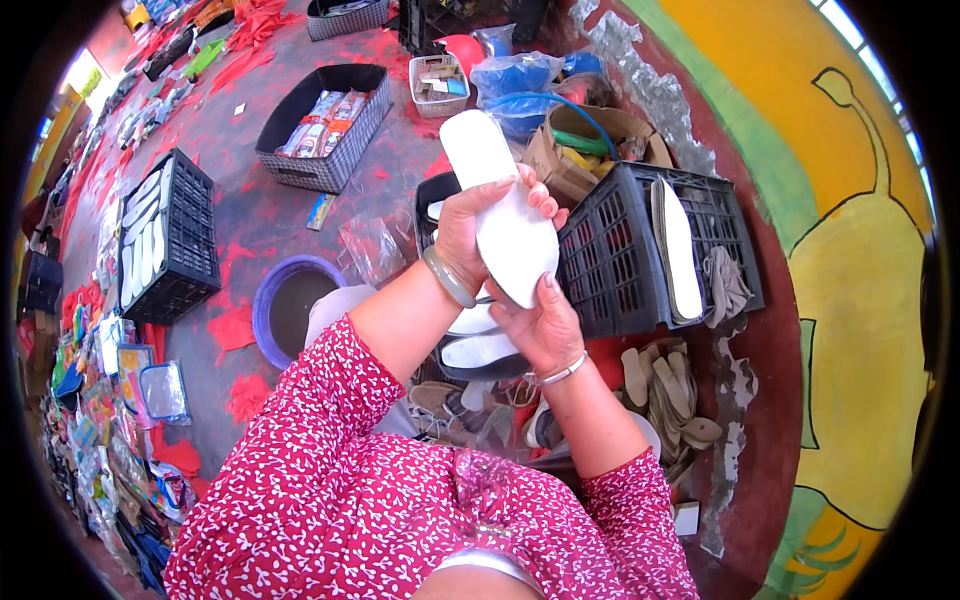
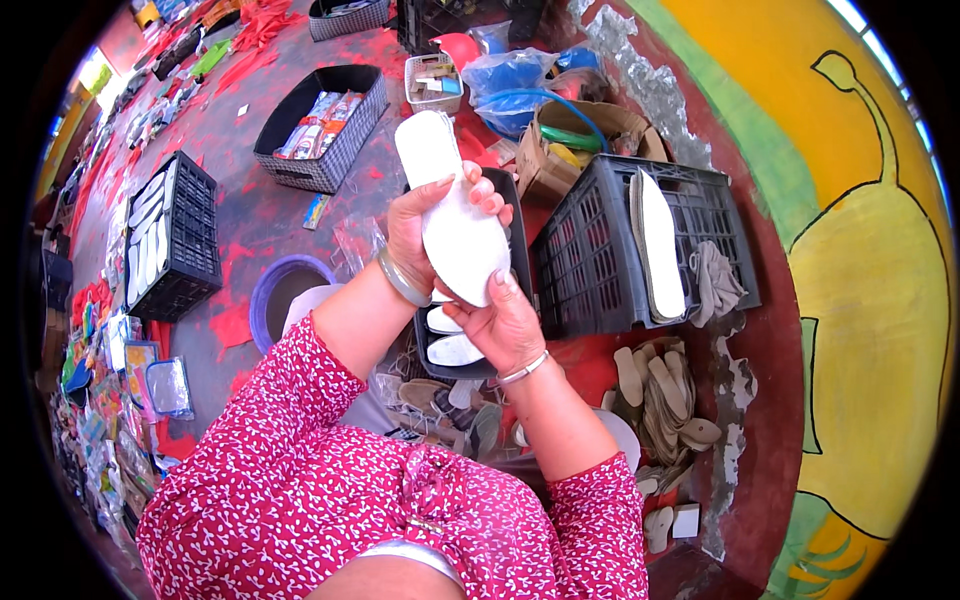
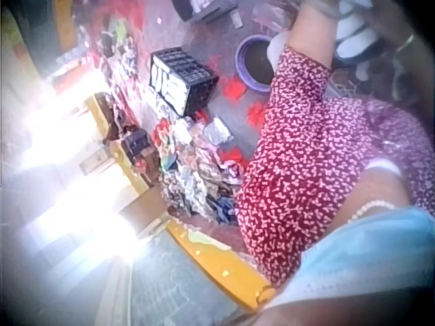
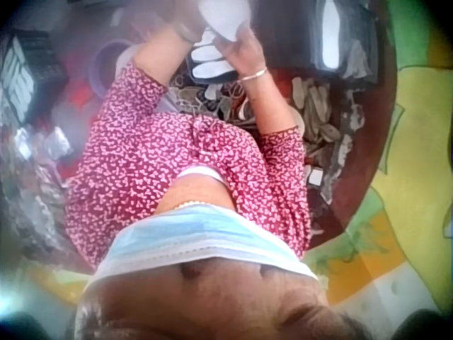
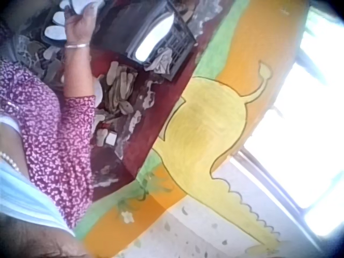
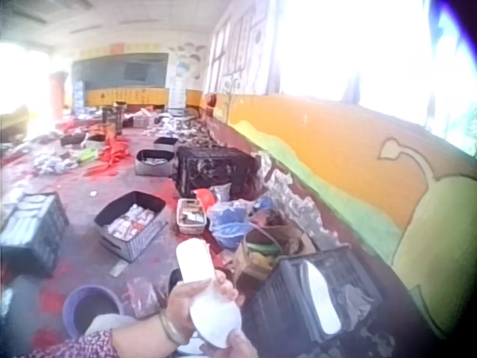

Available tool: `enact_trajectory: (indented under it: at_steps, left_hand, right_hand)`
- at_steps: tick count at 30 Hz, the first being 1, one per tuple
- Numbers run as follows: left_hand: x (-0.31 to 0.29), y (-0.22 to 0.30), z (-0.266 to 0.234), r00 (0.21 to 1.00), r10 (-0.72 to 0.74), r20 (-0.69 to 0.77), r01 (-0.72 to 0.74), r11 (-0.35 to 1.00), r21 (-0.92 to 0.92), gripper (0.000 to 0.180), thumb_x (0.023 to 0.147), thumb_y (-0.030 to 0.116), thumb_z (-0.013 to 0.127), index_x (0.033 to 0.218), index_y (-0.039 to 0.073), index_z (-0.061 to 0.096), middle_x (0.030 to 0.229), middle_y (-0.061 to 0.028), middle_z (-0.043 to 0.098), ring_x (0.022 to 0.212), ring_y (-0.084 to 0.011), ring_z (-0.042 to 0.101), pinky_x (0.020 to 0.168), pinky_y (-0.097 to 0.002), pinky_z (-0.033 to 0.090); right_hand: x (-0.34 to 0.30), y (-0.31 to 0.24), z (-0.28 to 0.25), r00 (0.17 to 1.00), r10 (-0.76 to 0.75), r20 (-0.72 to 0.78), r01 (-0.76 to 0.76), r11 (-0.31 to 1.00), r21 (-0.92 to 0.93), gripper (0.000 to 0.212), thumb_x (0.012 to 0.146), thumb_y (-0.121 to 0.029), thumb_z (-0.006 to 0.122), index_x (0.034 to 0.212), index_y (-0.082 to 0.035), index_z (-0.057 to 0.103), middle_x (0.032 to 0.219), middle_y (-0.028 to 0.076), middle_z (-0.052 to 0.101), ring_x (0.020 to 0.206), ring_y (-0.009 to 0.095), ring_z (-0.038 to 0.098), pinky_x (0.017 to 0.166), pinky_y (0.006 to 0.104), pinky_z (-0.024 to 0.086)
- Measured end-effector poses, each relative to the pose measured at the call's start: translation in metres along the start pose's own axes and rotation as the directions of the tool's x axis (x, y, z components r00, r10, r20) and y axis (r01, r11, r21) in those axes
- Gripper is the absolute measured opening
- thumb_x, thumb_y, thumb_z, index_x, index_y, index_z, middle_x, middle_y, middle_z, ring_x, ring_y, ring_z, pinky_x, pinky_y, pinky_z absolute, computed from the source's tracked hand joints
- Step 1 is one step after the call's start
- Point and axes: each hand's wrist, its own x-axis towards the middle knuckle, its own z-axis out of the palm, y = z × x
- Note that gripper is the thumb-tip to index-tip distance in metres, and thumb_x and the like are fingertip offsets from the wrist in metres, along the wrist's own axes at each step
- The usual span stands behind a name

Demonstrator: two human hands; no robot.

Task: The person handles shoe insoles, wipes some with a cloth, and places them into a black bin.

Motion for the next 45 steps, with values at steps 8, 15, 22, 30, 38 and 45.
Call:
enact_trajectory:
  at_steps: [8,15,22,30,38,45]
  left_hand:
    - [-0.002,0.013,0.006,0.999,0.014,0.049,-0.026,0.967,0.255,0.027,0.076,0.012,0.061,0.099,0.002,0.053,0.087,-0.0117,0.059,0.090,-0.0234,0.058,0.093,-0.0414,0.043]
    - [0.000,0.014,0.013,0.992,0.081,0.094,-0.113,0.901,0.420,0.040,0.080,0.014,0.060,0.117,0.002,0.048,0.101,-0.0152,0.061,0.103,-0.0261,0.059,0.094,-0.0404,0.044]
    - [0.004,0.039,0.006,0.985,0.166,0.048,-0.173,0.955,0.240,0.036,0.085,0.019,0.058,0.116,0.002,0.048,0.095,-0.0135,0.060,0.097,-0.0284,0.058,0.094,-0.0466,0.043]
    - [0.006,0.039,0.001,0.976,0.205,-0.080,-0.190,0.968,0.162,0.027,0.090,0.023,0.055,0.107,0.003,0.050,0.084,-0.0081,0.057,0.082,-0.0214,0.056,0.089,-0.0406,0.044]
    - [0.000,-0.012,-0.004,0.966,-0.185,-0.181,0.168,0.980,-0.104,0.032,0.095,0.021,0.048,0.118,0.000,0.048,0.092,-0.0150,0.064,0.094,-0.0265,0.063,0.063,-0.0248,0.058]
    - [0.003,-0.015,-0.008,0.928,-0.279,-0.246,0.289,0.957,0.005,0.039,0.092,0.030,0.052,0.115,-0.001,0.053,0.082,-0.0153,0.065,0.083,-0.0250,0.065,0.053,-0.0243,0.056]
  right_hand:
    - [-0.003,-0.005,0.007,0.999,-0.019,0.033,0.026,0.974,-0.224,0.068,0.080,-0.039,0.066,0.134,-0.009,0.037,0.123,0.012,0.053,0.111,0.030,0.052,0.082,0.0410,0.048]
    - [-0.007,-0.032,0.000,0.987,-0.137,-0.086,0.098,0.931,-0.353,0.056,0.086,-0.025,0.061,0.133,-0.006,0.037,0.119,0.012,0.055,0.100,0.030,0.060,0.074,0.0326,0.053]
    - [-0.015,-0.044,-0.001,0.980,-0.200,-0.017,0.167,0.859,-0.484,0.047,0.086,-0.024,0.062,0.123,0.001,0.047,0.112,0.014,0.059,0.097,0.028,0.062,0.075,0.0337,0.052]
    - [-0.016,-0.036,-0.001,0.989,-0.140,0.053,0.149,0.944,-0.294,0.056,0.084,-0.026,0.064,0.129,-0.003,0.041,0.120,0.011,0.056,0.108,0.028,0.057,0.082,0.0382,0.052]
    - [-0.004,0.008,0.025,0.935,-0.002,0.355,-0.014,0.999,0.042,0.068,0.077,-0.018,0.072,0.133,-0.004,0.038,0.124,0.013,0.052,0.109,0.030,0.055,0.080,0.0432,0.053]
    - [-0.002,0.001,0.034,0.960,-0.094,0.265,0.106,0.994,-0.034,0.057,0.080,-0.017,0.068,0.129,-0.003,0.043,0.123,0.012,0.053,0.110,0.029,0.055,0.080,0.0414,0.052]
